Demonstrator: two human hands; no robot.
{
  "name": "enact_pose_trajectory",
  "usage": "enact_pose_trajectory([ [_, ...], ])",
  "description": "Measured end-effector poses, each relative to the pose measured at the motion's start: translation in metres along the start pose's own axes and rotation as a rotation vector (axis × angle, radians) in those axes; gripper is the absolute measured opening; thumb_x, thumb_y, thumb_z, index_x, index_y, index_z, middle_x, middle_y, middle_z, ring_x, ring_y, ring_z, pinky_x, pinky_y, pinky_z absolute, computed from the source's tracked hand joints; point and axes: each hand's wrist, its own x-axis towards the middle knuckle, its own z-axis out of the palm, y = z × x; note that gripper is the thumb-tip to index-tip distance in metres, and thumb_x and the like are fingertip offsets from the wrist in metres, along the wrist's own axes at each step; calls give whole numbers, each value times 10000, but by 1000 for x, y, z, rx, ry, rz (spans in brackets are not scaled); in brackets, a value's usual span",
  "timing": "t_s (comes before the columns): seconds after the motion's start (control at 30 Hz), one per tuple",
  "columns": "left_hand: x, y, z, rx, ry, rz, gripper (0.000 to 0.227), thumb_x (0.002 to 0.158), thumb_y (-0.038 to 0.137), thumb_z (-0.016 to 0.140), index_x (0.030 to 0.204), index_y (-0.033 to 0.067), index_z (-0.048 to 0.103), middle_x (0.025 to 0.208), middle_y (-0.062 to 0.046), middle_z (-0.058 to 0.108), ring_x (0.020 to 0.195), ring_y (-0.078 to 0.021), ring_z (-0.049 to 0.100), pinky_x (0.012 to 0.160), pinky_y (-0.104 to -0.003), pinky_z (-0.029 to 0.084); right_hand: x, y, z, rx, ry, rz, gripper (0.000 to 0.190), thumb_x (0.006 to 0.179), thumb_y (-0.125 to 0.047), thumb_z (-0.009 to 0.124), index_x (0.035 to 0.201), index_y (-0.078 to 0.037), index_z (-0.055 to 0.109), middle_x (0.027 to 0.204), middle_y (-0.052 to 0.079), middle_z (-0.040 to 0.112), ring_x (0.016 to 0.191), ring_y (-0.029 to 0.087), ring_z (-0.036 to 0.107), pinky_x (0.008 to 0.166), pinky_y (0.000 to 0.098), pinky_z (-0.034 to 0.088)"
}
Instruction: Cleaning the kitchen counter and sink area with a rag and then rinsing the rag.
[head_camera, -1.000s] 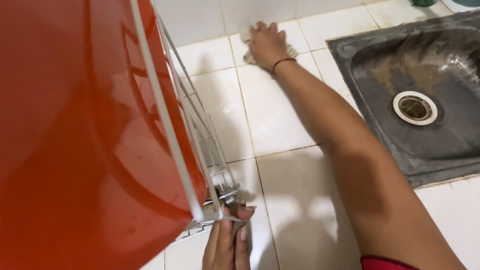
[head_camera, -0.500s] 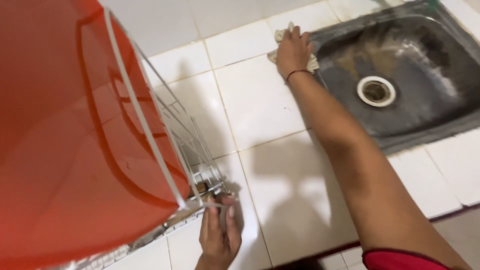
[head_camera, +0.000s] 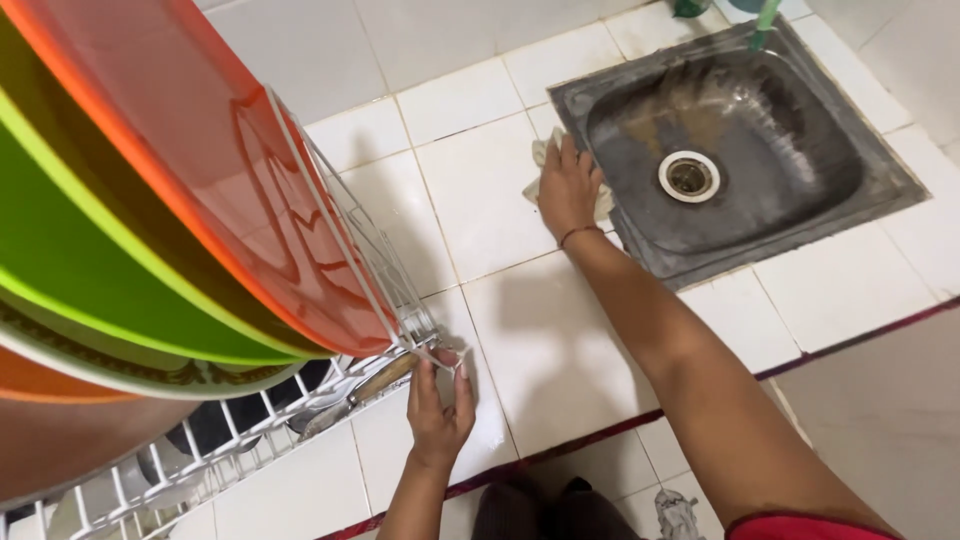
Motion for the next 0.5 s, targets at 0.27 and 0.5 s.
enact_pose_trajectory([
  [0.27,-8,-12,-2,-5,-47,33,793,943,-80,649,1602,17,218,1157,-240,646,1055,-338,696,910,-424,614,-45,-7,-29,20,-75,19,450,938,-87,575,1380,-7,594,1519,167,455,1179,390,494,965,517,382],
  [0.5,-5,-20,-15,2,-137,108,873,935,-69,668,1619,-8,130,1172,-236,618,1073,-335,676,935,-442,603,-83,0,-64,126,-77,-173,457,909,-113,612,1356,-19,619,1494,167,476,1152,353,505,938,475,392],
])
